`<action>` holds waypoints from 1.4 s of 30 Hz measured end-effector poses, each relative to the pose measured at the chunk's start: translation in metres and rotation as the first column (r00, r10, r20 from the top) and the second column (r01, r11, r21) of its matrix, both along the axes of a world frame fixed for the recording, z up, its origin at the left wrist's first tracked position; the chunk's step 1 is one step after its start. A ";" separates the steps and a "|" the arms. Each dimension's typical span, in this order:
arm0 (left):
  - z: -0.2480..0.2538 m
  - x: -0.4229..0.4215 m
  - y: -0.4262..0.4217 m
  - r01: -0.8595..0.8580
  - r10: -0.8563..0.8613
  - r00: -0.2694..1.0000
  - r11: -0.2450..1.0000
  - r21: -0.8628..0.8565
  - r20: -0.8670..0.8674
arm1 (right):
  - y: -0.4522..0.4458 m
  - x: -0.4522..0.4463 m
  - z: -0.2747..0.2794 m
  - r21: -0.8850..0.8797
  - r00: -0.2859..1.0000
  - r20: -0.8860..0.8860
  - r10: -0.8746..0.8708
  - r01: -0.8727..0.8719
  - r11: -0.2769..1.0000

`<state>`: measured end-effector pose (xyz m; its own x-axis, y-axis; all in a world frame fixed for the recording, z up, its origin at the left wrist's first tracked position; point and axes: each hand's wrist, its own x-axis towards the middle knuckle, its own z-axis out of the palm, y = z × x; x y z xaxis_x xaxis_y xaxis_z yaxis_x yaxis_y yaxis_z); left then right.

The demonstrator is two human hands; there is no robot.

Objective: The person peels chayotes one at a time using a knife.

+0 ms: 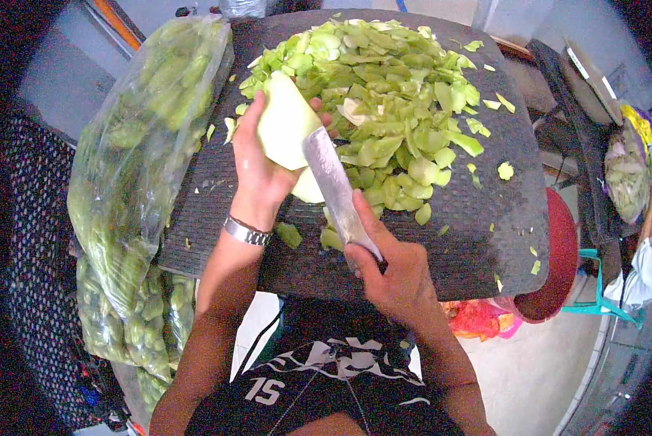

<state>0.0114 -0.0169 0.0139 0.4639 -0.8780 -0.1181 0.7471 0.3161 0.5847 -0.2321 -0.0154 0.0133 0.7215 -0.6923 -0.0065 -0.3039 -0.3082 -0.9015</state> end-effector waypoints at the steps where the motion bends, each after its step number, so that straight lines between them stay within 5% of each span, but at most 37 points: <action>1: -0.003 -0.001 -0.001 0.016 -0.016 1.000 1.000 0.010 0.012 | -0.001 0.001 0.001 0.016 1.000 -0.014 -0.022 0.023 1.000; 9: -0.007 -0.001 -0.003 0.076 -0.076 0.997 0.997 0.020 0.002 | 0.003 0.004 -0.011 -0.043 0.998 0.051 -0.031 0.034 0.998; 23: -0.008 -0.003 -0.002 0.153 -0.154 0.988 0.986 0.067 0.021 | -0.004 0.004 -0.010 0.229 0.999 0.036 0.026 -0.034 0.973; 34: -0.006 -0.013 -0.004 -0.016 0.001 0.990 0.994 0.112 0.139 | -0.010 0.003 -0.006 0.613 0.982 0.191 0.006 -0.124 0.780; 39: -0.009 -0.008 -0.004 0.003 -0.008 0.998 0.997 0.081 0.057 | -0.021 -0.005 -0.010 0.733 0.926 0.377 -0.009 -0.293 0.614; 42: -0.015 0.001 -0.003 0.012 -0.011 1.000 0.999 0.035 -0.030 | -0.028 -0.011 -0.017 0.797 0.926 0.357 -0.124 -0.232 0.557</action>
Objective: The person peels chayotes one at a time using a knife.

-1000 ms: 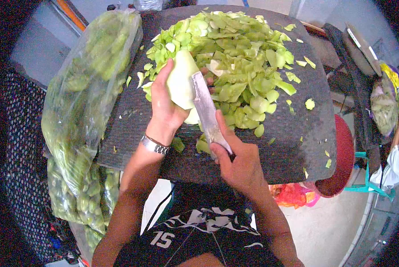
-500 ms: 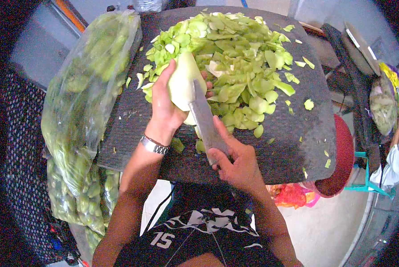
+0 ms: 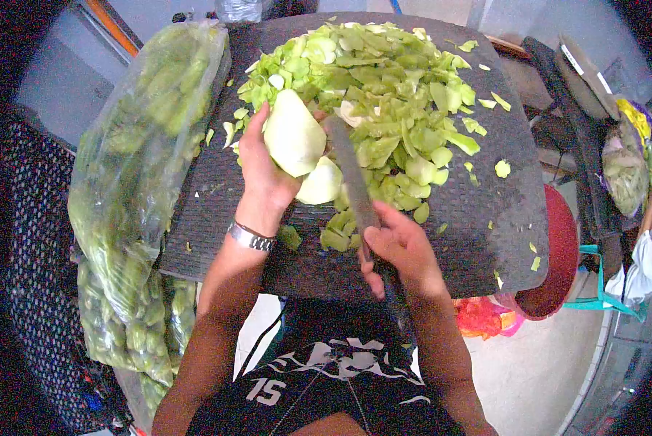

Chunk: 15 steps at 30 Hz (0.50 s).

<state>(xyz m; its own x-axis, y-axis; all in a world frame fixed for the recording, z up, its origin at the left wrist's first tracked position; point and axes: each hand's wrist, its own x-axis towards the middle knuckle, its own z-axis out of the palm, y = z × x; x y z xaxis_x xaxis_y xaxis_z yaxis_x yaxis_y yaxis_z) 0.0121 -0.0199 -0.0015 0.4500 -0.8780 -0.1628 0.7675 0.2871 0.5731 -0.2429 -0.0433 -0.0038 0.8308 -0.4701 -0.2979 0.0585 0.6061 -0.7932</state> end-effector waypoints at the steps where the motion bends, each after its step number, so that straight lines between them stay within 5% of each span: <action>1: -0.002 0.003 0.001 0.006 -0.007 0.999 1.000 -0.021 -0.031 | 0.001 0.001 0.003 -0.076 0.999 -0.009 -0.053 0.052 0.996; 4: -0.006 0.006 -0.003 -0.035 0.035 0.995 0.999 -0.001 -0.089 | 0.010 0.003 0.026 -0.254 0.986 -0.047 -0.162 0.145 0.956; 7: -0.002 0.005 0.000 -0.059 0.057 0.994 0.998 -0.016 -0.098 | 0.023 0.002 0.032 -0.582 0.952 -0.259 -0.161 -0.021 0.813; 9: 0.002 0.004 0.002 -0.062 0.060 0.995 0.998 -0.026 -0.085 | 0.027 0.008 0.022 -0.909 0.943 -0.234 -0.236 -0.126 0.397; 11: 0.004 0.002 0.004 -0.070 0.069 0.996 0.997 -0.025 -0.051 | 0.033 0.010 0.021 -0.938 0.912 -0.310 -0.267 -0.248 0.241; 15: 0.008 -0.004 0.005 -0.102 0.102 0.995 0.994 -0.047 0.007 | 0.040 0.010 0.025 -0.944 0.911 -0.307 -0.276 -0.256 0.206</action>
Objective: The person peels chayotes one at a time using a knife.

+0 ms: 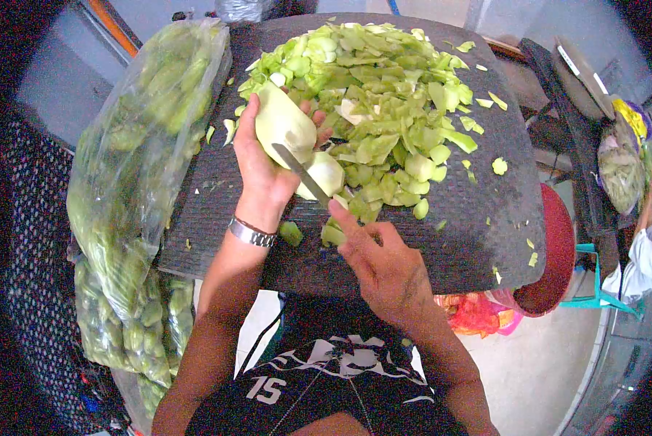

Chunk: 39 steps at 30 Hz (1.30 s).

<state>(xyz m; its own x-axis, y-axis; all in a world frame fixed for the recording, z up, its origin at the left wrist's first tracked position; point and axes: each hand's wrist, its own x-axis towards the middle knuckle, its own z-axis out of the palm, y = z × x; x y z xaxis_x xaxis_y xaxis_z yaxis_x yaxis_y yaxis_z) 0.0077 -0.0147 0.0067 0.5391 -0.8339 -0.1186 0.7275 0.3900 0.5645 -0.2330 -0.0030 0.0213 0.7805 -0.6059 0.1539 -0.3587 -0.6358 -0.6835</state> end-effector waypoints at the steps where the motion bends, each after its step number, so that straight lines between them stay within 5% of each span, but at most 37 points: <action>1: 0.000 0.000 0.000 -0.004 0.005 1.000 1.000 -0.007 0.015 | 0.001 0.000 0.000 -0.015 1.000 0.004 0.005 -0.005 1.000; 8: 0.002 -0.003 0.001 -0.041 0.042 0.999 0.999 -0.013 0.029 | -0.001 -0.002 -0.003 -0.044 0.999 0.018 0.031 -0.031 0.999; 11: -0.002 -0.002 0.000 0.011 -0.002 0.998 0.989 -0.144 0.062 | -0.002 -0.002 -0.003 -0.036 0.999 0.032 0.031 -0.030 0.999; 26: 0.003 -0.024 -0.002 -0.033 0.016 0.995 0.985 -0.171 -0.102 | -0.006 0.014 -0.006 -0.113 0.997 0.059 -0.055 0.061 0.992; 33: 0.001 -0.014 0.003 -0.049 0.056 0.998 0.975 -0.219 0.027 | -0.007 0.008 0.000 0.106 1.000 0.025 -0.008 0.006 0.994; 39: 0.012 -0.028 0.006 -0.041 0.071 0.983 0.984 -0.174 0.168 | -0.010 0.004 0.002 0.110 0.999 0.028 -0.018 0.015 0.994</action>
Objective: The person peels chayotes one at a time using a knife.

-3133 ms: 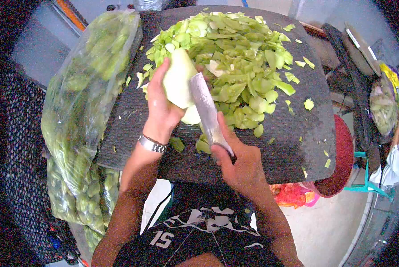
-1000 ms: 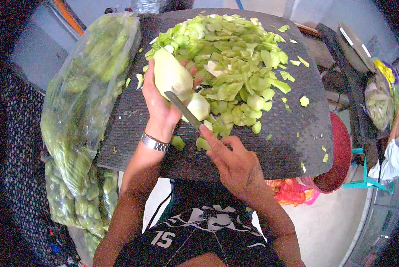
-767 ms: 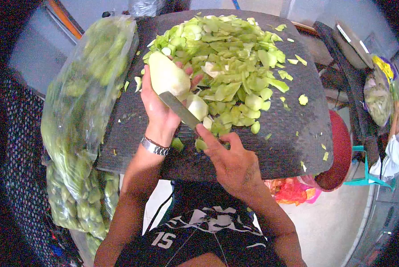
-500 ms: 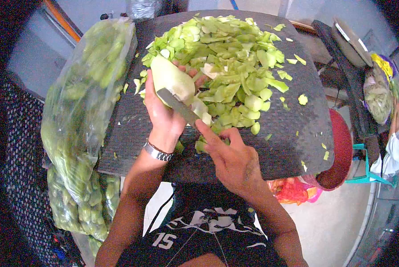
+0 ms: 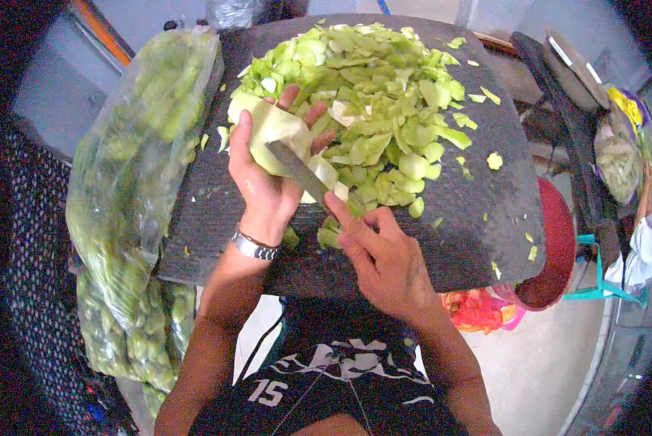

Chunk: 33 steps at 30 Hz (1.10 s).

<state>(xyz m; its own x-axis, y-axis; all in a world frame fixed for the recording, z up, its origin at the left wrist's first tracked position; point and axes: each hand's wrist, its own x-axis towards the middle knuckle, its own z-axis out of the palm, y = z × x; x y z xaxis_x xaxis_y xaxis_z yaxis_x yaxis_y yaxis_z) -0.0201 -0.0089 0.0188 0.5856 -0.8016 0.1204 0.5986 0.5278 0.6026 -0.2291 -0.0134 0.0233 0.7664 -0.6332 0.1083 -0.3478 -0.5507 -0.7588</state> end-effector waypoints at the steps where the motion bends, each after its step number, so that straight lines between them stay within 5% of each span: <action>1: 0.000 0.001 0.000 0.007 -0.007 1.000 1.000 0.004 0.013 | 0.002 0.002 0.001 -0.043 0.999 -0.016 -0.036 0.035 0.998; 9: -0.003 0.006 -0.003 -0.088 0.092 0.995 0.989 0.120 -0.032 | 0.015 0.019 -0.011 -0.291 0.952 -0.158 -0.261 0.208 0.934; 12: -0.005 0.011 -0.004 -0.043 0.053 0.994 0.995 0.094 -0.099 | -0.002 0.011 -0.032 0.017 0.976 0.156 -0.153 0.152 0.988; 17: -0.006 0.017 -0.006 0.045 -0.010 0.972 0.989 0.143 -0.236 | -0.004 0.004 0.004 -0.042 0.998 0.033 -0.046 0.048 0.998; 21: -0.004 0.016 -0.003 0.097 -0.079 0.980 0.991 0.089 -0.182 | 0.004 0.005 0.018 -0.018 0.997 -0.072 -0.006 0.005 1.000; 33: -0.004 0.004 -0.003 0.151 -0.148 0.983 0.988 0.025 -0.114 | 0.003 -0.002 -0.003 0.008 0.998 -0.055 -0.044 0.044 0.999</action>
<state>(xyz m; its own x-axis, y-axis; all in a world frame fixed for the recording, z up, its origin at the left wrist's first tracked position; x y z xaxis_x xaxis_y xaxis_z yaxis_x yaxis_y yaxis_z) -0.0164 -0.0119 0.0152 0.4670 -0.8837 0.0328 0.7334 0.4078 0.5439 -0.2313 -0.0102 0.0206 0.7424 -0.6672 0.0608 -0.4128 -0.5270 -0.7429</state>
